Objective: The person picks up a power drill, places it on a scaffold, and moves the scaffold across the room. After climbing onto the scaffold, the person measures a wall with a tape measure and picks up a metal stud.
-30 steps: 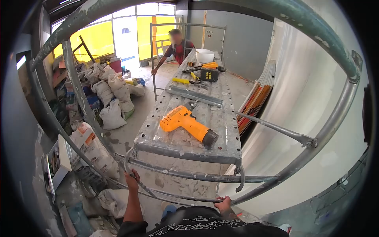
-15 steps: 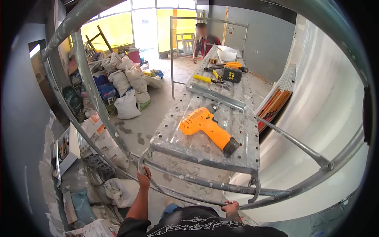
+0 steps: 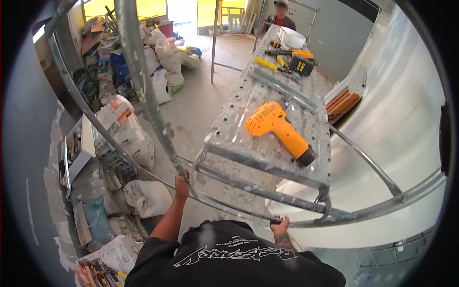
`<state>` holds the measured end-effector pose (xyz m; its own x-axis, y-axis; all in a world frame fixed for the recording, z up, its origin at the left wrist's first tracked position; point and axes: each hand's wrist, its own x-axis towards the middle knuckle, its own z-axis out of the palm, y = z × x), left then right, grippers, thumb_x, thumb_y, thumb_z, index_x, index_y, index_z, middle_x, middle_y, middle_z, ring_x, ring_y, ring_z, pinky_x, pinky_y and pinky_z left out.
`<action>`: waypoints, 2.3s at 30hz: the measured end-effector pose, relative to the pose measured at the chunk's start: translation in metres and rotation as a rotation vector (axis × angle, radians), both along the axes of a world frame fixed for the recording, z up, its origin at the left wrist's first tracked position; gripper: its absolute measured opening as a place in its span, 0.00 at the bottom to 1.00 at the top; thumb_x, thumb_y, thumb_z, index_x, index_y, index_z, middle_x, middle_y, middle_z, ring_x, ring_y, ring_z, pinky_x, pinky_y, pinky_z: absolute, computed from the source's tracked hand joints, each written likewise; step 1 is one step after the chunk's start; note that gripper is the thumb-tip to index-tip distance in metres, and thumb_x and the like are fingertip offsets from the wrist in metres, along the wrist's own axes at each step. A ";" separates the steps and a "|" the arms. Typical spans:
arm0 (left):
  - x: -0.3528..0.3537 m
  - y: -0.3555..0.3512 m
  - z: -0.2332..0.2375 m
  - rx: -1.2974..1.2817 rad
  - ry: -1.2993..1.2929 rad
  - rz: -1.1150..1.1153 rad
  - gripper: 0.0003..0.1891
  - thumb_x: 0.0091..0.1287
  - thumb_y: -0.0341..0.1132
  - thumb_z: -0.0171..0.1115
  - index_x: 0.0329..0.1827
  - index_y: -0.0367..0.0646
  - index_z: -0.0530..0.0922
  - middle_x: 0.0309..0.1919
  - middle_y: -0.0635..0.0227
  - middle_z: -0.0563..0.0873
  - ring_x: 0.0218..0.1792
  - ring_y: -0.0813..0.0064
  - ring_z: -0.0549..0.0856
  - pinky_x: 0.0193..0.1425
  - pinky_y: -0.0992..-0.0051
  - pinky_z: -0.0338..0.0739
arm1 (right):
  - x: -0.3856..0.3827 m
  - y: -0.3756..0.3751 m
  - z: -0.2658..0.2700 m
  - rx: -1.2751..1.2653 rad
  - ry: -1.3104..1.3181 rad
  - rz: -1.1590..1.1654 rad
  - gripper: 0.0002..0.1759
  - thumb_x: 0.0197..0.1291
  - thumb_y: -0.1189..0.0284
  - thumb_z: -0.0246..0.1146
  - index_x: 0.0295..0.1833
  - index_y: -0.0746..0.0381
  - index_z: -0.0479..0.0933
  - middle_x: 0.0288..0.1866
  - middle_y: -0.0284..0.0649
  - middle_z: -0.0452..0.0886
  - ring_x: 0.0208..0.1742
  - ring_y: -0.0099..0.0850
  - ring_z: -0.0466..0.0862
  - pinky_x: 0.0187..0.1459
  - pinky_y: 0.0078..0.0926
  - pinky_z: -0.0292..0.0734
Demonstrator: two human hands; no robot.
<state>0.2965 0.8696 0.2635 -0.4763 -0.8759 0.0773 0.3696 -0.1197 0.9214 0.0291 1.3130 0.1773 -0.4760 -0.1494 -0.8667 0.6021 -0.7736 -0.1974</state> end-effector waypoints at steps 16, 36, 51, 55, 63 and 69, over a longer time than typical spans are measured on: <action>0.195 0.067 -0.046 -0.131 -1.050 -0.674 0.32 0.63 0.60 0.60 0.48 0.33 0.81 0.41 0.48 0.86 0.46 0.56 0.85 0.53 0.62 0.76 | 0.202 -0.162 0.431 0.380 1.718 1.911 0.16 0.59 0.71 0.67 0.52 0.64 0.80 0.48 0.42 0.84 0.49 0.34 0.84 0.53 0.31 0.77; 0.372 0.157 -0.126 -0.026 -1.077 -0.899 0.18 0.56 0.43 0.62 0.38 0.34 0.83 0.36 0.45 0.86 0.41 0.55 0.87 0.43 0.60 0.77 | 0.199 -0.248 0.780 1.989 1.789 0.490 0.38 0.73 0.47 0.40 0.53 0.74 0.76 0.43 0.52 0.83 0.41 0.42 0.81 0.48 0.32 0.74; 0.261 0.186 -0.025 -0.409 -1.359 -0.859 0.21 0.69 0.51 0.54 0.40 0.41 0.84 0.37 0.48 0.85 0.41 0.47 0.84 0.46 0.57 0.76 | 0.100 -0.117 0.805 2.168 2.024 0.406 0.42 0.65 0.35 0.46 0.44 0.65 0.85 0.36 0.49 0.86 0.39 0.39 0.84 0.49 0.30 0.76; 0.247 0.193 0.001 -0.438 -1.430 -0.879 0.21 0.68 0.51 0.53 0.42 0.42 0.83 0.36 0.48 0.85 0.41 0.47 0.84 0.46 0.58 0.76 | 0.100 -0.104 0.806 2.245 2.101 0.391 0.42 0.64 0.35 0.47 0.45 0.66 0.84 0.36 0.51 0.85 0.40 0.40 0.84 0.48 0.32 0.76; 0.164 0.173 0.170 -0.689 -1.213 -0.769 0.14 0.70 0.41 0.55 0.38 0.38 0.81 0.30 0.50 0.84 0.32 0.56 0.85 0.40 0.62 0.76 | 0.109 -0.113 0.858 1.731 1.674 1.188 0.43 0.63 0.35 0.48 0.45 0.69 0.84 0.42 0.55 0.84 0.45 0.42 0.84 0.52 0.36 0.74; 0.129 0.084 0.426 -1.258 -0.706 0.189 0.17 0.60 0.29 0.66 0.52 0.43 0.78 0.42 0.65 0.84 0.46 0.71 0.83 0.52 0.70 0.75 | 0.110 -0.107 0.802 2.233 2.076 0.413 0.44 0.64 0.35 0.45 0.44 0.68 0.84 0.43 0.56 0.84 0.44 0.43 0.84 0.53 0.36 0.73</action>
